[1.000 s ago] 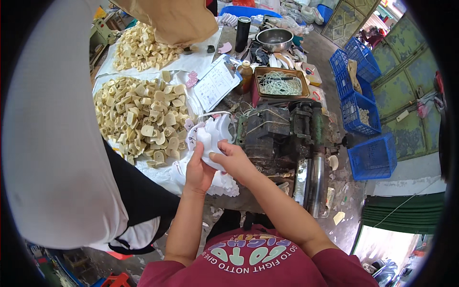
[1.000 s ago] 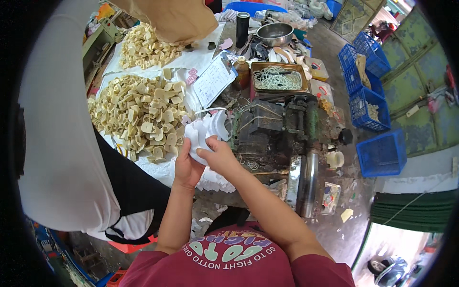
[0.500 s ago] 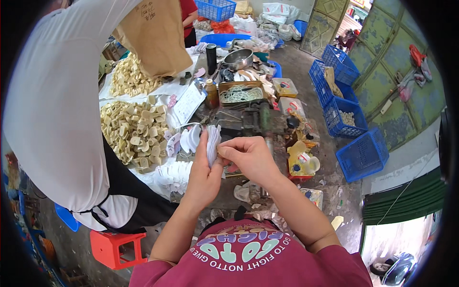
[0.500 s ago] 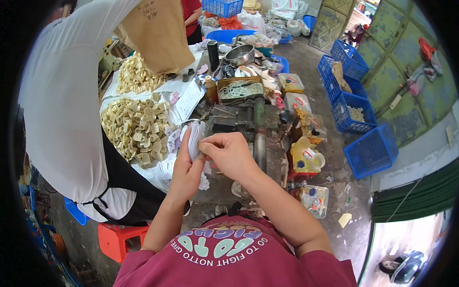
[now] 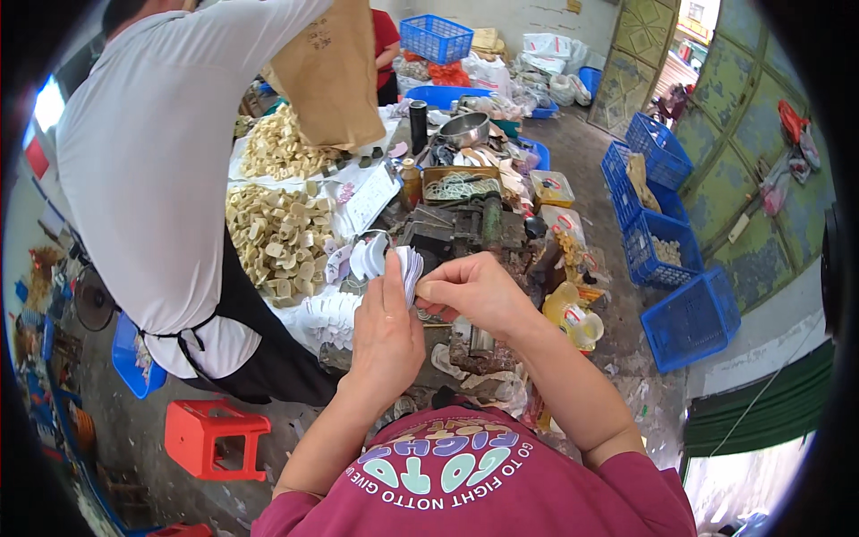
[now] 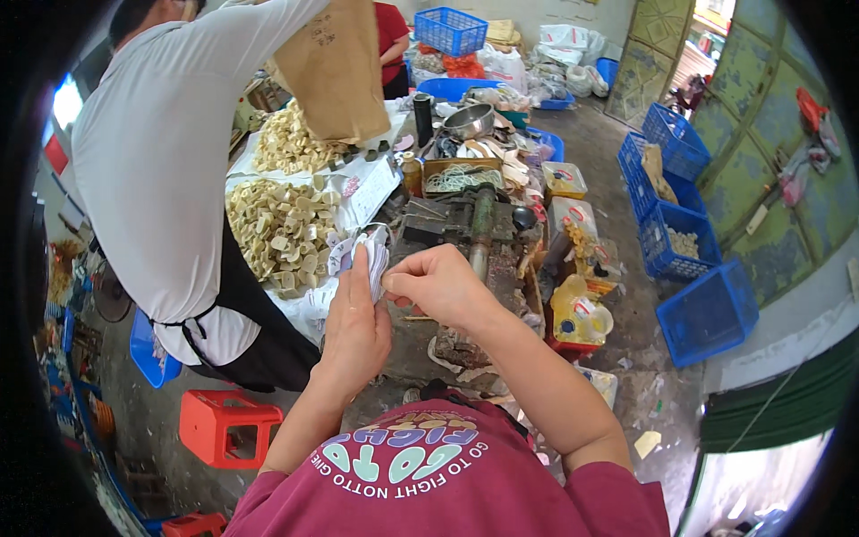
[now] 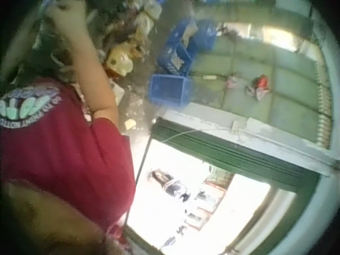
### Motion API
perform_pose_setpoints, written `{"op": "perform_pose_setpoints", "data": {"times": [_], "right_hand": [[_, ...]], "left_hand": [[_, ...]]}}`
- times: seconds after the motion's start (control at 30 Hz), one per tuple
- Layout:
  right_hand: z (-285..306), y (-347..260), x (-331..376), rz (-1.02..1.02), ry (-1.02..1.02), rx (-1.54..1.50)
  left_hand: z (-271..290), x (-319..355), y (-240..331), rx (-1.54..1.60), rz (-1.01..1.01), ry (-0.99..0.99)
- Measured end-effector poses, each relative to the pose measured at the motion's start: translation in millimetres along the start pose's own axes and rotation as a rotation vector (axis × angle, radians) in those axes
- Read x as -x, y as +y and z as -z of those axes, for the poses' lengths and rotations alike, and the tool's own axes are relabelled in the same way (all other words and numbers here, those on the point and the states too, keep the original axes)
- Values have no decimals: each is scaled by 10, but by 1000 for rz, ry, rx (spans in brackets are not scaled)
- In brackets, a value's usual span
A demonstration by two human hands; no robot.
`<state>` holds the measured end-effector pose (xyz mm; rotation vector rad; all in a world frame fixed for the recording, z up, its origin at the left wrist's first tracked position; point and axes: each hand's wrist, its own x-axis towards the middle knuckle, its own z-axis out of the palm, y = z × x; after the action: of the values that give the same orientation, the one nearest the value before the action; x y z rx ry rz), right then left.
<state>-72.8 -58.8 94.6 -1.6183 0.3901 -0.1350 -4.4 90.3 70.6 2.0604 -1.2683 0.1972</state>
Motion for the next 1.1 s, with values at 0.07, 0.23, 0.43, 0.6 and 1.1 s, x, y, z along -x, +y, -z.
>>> {"op": "perform_pose_setpoints", "data": {"times": [0.07,0.23,0.43,0.6,1.1], "right_hand": [[-61,-79,48,-56,-31,-53],[-157,-3,-63,7,-9,-13],[-68,79,-148,-8,-89,-191],[-33,-40,-112,41,-80,-173],[308,586,609,397,-189,-517]], "left_hand": [[22,41,-35,-32,29,4],[69,97,-15,-84,27,43],[26,66,-131,300,104,-60],[44,-16,-217,1147,325,-126],[-236,-246,-361,1879,603,-52]]}}
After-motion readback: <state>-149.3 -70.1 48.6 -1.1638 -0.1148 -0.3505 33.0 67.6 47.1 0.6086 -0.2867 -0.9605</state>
